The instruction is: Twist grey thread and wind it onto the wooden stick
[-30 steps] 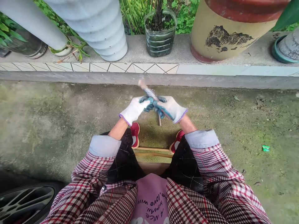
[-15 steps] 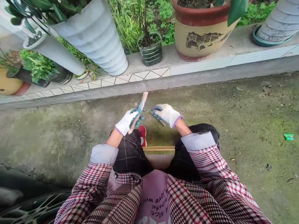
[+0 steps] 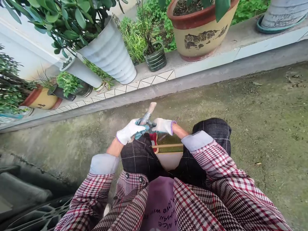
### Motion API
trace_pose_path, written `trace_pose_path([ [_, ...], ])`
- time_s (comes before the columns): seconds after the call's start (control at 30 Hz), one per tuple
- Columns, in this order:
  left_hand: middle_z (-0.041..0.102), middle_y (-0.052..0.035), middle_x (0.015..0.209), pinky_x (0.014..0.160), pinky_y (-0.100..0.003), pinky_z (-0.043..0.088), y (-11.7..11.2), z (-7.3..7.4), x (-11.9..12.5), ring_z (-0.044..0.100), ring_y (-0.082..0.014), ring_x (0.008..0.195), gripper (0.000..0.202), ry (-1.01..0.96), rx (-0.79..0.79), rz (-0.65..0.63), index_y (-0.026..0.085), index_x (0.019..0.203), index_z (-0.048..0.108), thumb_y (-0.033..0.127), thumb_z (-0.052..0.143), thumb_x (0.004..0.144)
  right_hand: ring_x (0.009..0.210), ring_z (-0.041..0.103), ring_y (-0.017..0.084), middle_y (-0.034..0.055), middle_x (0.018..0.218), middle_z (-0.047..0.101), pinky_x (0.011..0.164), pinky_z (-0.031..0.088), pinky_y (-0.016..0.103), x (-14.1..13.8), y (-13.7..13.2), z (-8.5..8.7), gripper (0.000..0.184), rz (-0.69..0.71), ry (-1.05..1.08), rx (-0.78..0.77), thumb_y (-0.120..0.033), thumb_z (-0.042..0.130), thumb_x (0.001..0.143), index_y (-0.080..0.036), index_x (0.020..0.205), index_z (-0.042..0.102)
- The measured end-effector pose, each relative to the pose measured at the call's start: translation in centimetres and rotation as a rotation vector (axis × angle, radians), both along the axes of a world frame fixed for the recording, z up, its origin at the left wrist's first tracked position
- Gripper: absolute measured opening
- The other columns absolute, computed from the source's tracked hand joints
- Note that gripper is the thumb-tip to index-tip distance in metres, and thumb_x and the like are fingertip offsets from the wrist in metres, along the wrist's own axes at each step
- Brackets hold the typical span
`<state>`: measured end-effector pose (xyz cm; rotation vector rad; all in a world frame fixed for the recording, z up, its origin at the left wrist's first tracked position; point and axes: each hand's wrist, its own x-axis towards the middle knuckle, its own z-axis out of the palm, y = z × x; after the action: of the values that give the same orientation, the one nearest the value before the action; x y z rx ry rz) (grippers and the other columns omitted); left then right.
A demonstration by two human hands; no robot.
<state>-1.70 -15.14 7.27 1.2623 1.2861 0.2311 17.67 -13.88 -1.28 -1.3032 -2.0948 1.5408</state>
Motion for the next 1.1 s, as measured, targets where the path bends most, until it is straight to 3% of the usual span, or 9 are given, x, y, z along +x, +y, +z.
trace_pose_path([
  [0.17,0.050,0.0075,0.061,0.040,-0.020,0.031,1.9,-2.0,-2.1,0.037,-0.0060,0.042,0.022,0.312,0.257,0.053,0.018,0.100,0.065,0.032,0.071,0.084,0.060,0.057,0.012,0.0002,0.073,0.072,0.058,0.040,0.023,1.3,0.5,0.8,0.025,-0.102,-0.132,0.097,-0.028,0.054,0.094,-0.018,0.092,0.077],
  [0.27,0.065,0.0002,0.073,0.052,-0.023,0.043,3.4,-3.4,-2.0,0.056,-0.0115,0.055,0.023,0.591,0.354,-0.040,0.018,0.106,0.068,0.033,0.067,0.089,0.062,0.057,0.012,0.0010,0.075,0.072,0.060,0.040,0.024,1.9,0.0,2.3,0.026,-0.072,-0.159,0.195,-0.031,0.055,0.096,-0.018,0.091,0.078],
  [0.33,0.076,-0.0083,0.095,0.070,-0.027,0.053,4.0,-4.6,-1.3,0.071,-0.0196,0.080,0.031,0.796,0.445,-0.187,0.019,0.118,0.070,0.034,0.067,0.091,0.064,0.058,0.013,0.0011,0.077,0.073,0.061,0.040,0.025,2.5,-0.6,3.3,0.026,-0.060,-0.156,0.220,-0.031,0.056,0.096,-0.019,0.094,0.079],
  [0.43,0.079,-0.0161,0.113,0.087,-0.036,0.056,3.8,-6.4,0.1,0.077,-0.0297,0.103,0.042,1.049,0.521,-0.515,0.021,0.138,0.065,0.031,0.059,0.097,0.066,0.059,0.015,0.0028,0.080,0.074,0.061,0.039,0.027,3.8,-0.9,4.2,0.024,-0.124,-0.250,0.270,-0.031,0.059,0.095,-0.019,0.092,0.079],
  [0.57,0.079,-0.0143,0.116,0.086,-0.036,0.057,2.4,-8.2,0.9,0.077,-0.0296,0.103,0.039,1.039,0.561,-0.912,0.023,0.134,0.068,0.023,0.053,0.098,0.077,0.063,0.018,0.0049,0.089,0.077,0.066,0.039,0.029,6.2,-0.1,3.9,0.023,-0.249,-0.404,0.326,-0.031,0.060,0.094,-0.020,0.092,0.080],
  [0.67,0.077,-0.0137,0.120,0.088,-0.035,0.056,1.8,-8.7,0.6,0.075,-0.0291,0.110,0.040,0.995,0.652,-1.011,0.024,0.135,0.068,0.021,0.057,0.096,0.081,0.065,0.019,0.0048,0.093,0.079,0.068,0.041,0.028,7.4,0.7,2.6,0.026,-0.308,-0.474,0.336,-0.035,0.058,0.096,-0.021,0.097,0.080],
  [0.83,0.076,-0.0109,0.128,0.093,-0.032,0.054,0.9,-8.9,0.7,0.074,-0.0272,0.115,0.045,0.885,0.702,-0.840,0.027,0.144,0.064,0.027,0.058,0.100,0.079,0.065,0.019,0.0060,0.094,0.079,0.067,0.041,0.029,7.3,1.6,-0.4,0.026,-0.326,-0.505,0.283,-0.035,0.059,0.096,-0.020,0.095,0.080],
  [0.97,0.079,-0.0109,0.124,0.094,-0.033,0.053,0.3,-9.8,1.3,0.075,-0.0283,0.112,0.044,0.684,0.609,-0.514,0.025,0.141,0.067,0.036,0.061,0.099,0.073,0.063,0.016,0.0051,0.085,0.076,0.063,0.042,0.026,5.7,1.1,-2.5,0.022,-0.287,-0.467,0.157,-0.029,0.062,0.094,-0.018,0.092,0.080],
  [1.1,0.081,-0.0085,0.111,0.086,-0.029,0.052,1.4,-11.2,1.4,0.074,-0.0240,0.100,0.038,0.446,0.570,-0.190,0.021,0.129,0.072,0.040,0.062,0.098,0.058,0.060,0.013,0.0010,0.076,0.073,0.056,0.045,0.024,4.5,-0.5,-3.7,0.029,-0.305,-0.380,0.009,-0.031,0.055,0.097,-0.020,0.104,0.081],
])
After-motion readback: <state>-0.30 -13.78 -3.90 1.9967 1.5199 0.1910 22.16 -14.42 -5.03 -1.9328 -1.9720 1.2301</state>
